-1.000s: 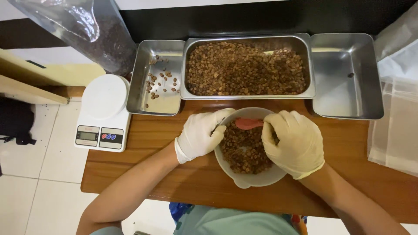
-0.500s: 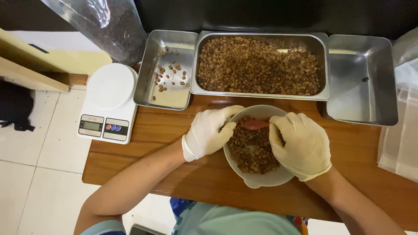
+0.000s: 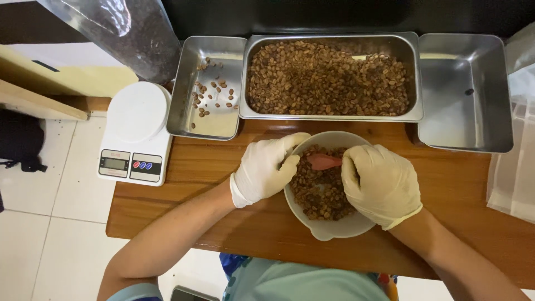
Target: Sorting and inspecting roasted coffee beans in a bowl using a small spoon for quality control
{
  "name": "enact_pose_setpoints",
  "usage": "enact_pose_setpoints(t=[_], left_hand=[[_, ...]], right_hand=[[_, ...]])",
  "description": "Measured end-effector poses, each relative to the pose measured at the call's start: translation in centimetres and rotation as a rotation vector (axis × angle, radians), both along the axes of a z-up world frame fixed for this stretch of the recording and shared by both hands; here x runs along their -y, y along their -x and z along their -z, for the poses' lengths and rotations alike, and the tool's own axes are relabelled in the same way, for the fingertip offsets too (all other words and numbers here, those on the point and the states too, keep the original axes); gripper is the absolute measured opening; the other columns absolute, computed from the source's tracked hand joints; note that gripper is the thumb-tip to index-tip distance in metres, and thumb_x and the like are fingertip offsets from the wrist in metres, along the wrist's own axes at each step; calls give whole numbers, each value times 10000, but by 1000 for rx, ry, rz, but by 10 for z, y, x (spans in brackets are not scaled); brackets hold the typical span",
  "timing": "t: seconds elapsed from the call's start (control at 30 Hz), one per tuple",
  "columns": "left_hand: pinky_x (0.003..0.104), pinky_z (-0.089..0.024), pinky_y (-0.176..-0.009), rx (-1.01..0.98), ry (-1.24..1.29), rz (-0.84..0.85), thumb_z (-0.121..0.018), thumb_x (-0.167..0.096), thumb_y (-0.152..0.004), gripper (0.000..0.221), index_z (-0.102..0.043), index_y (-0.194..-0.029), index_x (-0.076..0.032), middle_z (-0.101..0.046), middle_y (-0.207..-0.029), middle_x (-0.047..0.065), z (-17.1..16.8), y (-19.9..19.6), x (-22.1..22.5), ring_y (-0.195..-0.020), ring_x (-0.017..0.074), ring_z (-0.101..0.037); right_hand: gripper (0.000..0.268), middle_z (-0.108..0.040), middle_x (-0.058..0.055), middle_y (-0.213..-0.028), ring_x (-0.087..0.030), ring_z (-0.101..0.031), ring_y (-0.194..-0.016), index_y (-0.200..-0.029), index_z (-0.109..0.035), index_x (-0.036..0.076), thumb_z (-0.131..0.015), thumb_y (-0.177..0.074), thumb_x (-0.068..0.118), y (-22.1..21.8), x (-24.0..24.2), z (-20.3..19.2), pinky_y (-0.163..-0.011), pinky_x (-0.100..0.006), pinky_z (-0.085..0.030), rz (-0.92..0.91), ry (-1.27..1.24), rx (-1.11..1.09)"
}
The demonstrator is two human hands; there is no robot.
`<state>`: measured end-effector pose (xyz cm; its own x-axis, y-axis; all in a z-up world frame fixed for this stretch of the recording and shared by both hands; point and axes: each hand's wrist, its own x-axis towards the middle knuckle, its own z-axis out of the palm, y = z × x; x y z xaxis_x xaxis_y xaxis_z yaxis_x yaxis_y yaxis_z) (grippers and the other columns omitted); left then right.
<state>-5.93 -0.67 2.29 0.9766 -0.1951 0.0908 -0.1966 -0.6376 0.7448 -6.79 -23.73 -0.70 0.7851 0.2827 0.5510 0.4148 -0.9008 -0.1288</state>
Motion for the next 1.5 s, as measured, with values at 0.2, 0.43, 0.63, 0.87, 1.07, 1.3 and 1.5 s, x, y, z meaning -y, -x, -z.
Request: enact_pose_setpoints(t=[0.2,0.43,0.63,0.87,1.07,1.3,1.5], left_hand=[[503,-600,-838,34,-45,17,-597,-203,-864,434,-674,-1286,-276,-790,-940,75,9,-1,-3,-953,331,-745],[483,-610,-758,138,-62,31,-591,-188,-864,408,-694,-1256,-237,-768,-840,104,9,-1,-3,-859,346,-748],[540,-505,-632,91,-216,136,-431,-192,-856,426,-597,-1242,-260,-752,-884,53,7,-7,-4,-778,376,-677],[504,-516,-607,153,-229,128,-438,-198,-868,446,-613,-1273,-263,-755,-856,34,12,-7,-2,-714,364,-670],[514,-523,-657,150,-220,133,-443,-192,-875,449,-619,-1282,-257,-774,-928,59,12,-8,-2,-784,387,-690],[511,-503,-635,134,-192,117,-448,-193,-881,418,-613,-1261,-248,-746,-860,52,11,-5,-4,-735,374,-663],[530,-496,-721,107,-142,121,-428,-227,-900,393,-596,-1255,-243,-770,-1012,70,3,-5,-7,-884,419,-675]], right_hand=[[136,-456,54,-598,-193,-569,-624,-785,-622,243,-634,-918,265,-20,13,-5,-596,-282,-474,-66,-6,-104],[159,-517,83,-659,-142,-631,-673,-807,-614,289,-631,-960,330,-29,28,-9,-605,-296,-511,111,117,-115],[217,-601,-122,-785,-327,-592,-721,-876,-612,58,-586,-1090,39,-64,61,-37,-670,-458,-464,126,-58,-25],[158,-661,-41,-789,-314,-667,-657,-942,-658,151,-674,-1076,233,-103,136,-16,-509,-427,-457,576,205,149],[232,-614,39,-830,-199,-608,-692,-921,-563,257,-713,-1091,306,-124,174,4,-549,-350,-413,749,542,391],[159,-497,-77,-719,-265,-487,-631,-981,-572,49,-580,-928,-100,-59,71,-51,-573,-416,-419,-278,42,115],[139,-546,-24,-691,-264,-489,-602,-826,-663,171,-709,-951,131,-25,24,-47,-499,-398,-393,-252,160,94]])
